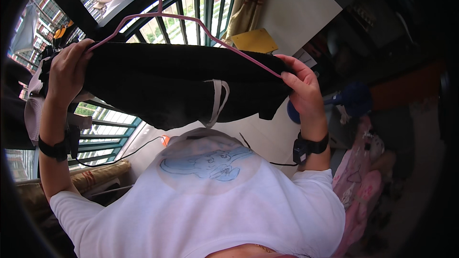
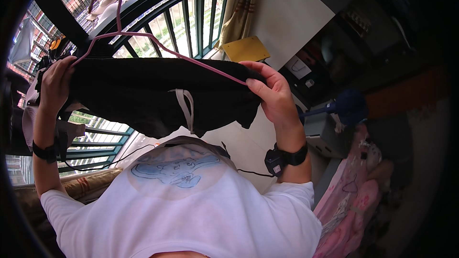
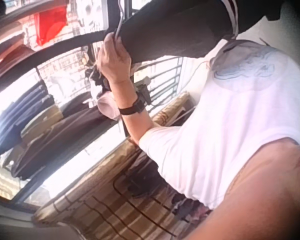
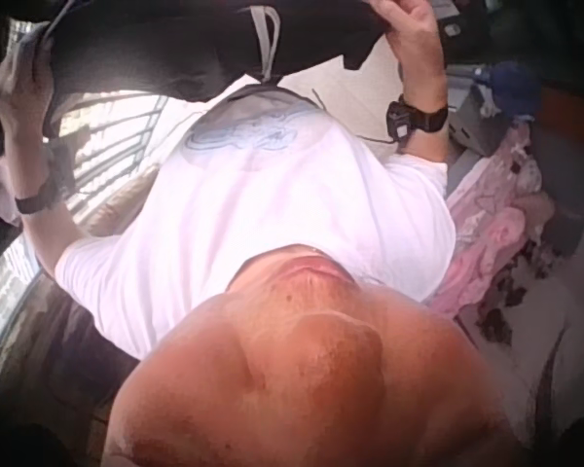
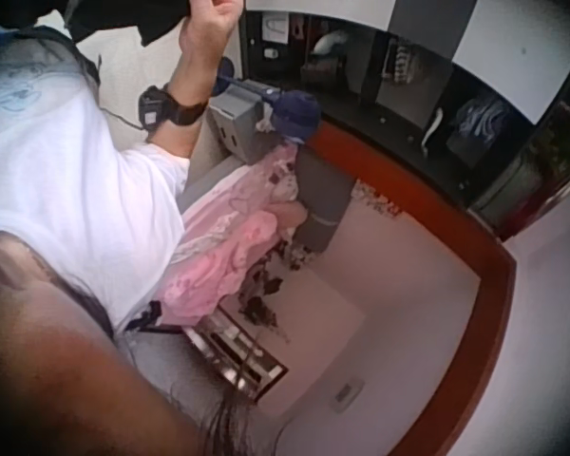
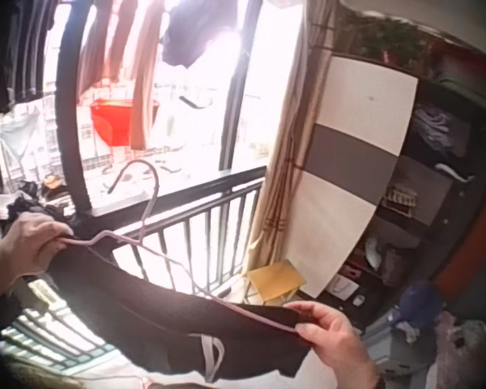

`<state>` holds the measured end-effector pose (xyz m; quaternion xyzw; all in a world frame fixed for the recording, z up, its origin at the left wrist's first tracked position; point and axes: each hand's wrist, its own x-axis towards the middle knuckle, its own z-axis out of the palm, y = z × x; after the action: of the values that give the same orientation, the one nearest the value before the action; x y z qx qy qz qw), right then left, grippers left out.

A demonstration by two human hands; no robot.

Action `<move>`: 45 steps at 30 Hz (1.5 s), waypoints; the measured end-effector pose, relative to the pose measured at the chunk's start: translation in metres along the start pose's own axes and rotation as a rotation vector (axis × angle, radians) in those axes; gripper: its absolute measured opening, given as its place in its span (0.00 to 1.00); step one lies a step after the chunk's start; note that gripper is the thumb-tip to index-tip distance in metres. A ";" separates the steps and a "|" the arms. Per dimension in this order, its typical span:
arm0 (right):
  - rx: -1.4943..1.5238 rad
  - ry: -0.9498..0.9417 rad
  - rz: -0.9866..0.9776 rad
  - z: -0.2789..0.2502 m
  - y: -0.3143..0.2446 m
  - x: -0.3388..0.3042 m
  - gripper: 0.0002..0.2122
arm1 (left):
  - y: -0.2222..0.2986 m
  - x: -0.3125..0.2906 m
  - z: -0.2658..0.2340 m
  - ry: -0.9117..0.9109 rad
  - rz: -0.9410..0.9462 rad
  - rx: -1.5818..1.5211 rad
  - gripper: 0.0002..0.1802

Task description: The person carries a bundle of clothes to a balcony, places individual items on hangers, and uses a reacher pole to hang them on an elevated rack.

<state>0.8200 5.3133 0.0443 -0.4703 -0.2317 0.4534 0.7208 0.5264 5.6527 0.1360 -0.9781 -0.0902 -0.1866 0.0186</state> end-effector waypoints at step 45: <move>-0.782 -0.076 -0.228 0.097 -0.024 0.088 0.10 | 0.061 0.027 0.201 0.401 -0.705 -0.945 0.28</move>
<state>0.7991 5.4321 0.1016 -0.6632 -0.4638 0.2651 0.5242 0.6349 5.6119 -0.0412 -0.7379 -0.3101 -0.3812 -0.4626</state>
